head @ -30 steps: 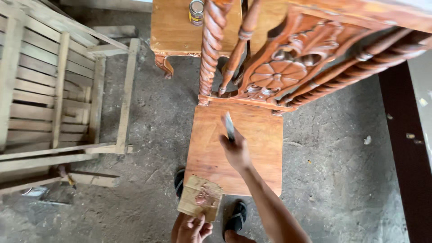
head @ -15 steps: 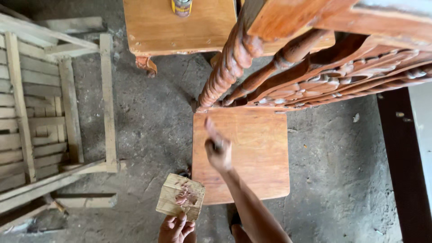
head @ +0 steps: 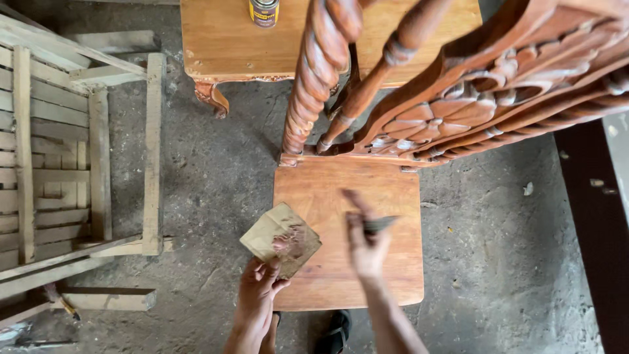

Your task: The person applies wood filler to a chair using a small spatula and a piece of sandpaper.

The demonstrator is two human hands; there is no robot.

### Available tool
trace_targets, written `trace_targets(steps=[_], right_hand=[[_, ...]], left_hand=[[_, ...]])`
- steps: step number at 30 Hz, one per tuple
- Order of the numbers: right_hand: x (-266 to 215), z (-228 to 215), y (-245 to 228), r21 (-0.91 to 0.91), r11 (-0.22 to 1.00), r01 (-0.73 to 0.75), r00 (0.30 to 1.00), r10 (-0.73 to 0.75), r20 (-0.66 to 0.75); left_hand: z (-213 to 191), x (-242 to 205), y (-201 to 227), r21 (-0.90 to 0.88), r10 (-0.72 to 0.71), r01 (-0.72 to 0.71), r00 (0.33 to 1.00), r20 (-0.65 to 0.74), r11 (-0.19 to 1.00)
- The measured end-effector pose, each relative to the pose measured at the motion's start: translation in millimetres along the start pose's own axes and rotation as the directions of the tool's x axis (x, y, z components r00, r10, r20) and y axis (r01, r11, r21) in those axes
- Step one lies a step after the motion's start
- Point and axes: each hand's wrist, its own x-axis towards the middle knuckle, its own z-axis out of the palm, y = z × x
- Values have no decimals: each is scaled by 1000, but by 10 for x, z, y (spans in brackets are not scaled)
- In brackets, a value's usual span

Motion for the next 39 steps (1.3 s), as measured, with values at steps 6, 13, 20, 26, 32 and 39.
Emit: trace_targets(steps=[6,13,20,26,32,39], right_hand=[[-232,-1195,543,-404,914,34,997,-59,-51],[-834,-1583,1224,-205,856,-475,876,482,-14],[-897,-1831,1559,-195,918,-345,931,361,49],[-1155,-2026,2502,-69,998,-5,982,18,187],[-1032,-2314,3344,178,965,192,953,-227,202],[-825,-2460,2993,275,903,330,901,-388,192]], left_hand=[[172,217,-406,-5,31,-31,997,69,1000],[548,684,-628,218,57,-100,979,197,971],[415,1085,-745,301,25,-162,911,412,940],[291,1119,-734,350,84,-227,921,381,909],[236,999,-811,287,293,-405,885,361,868],[423,1007,-878,244,353,-485,828,435,840]])
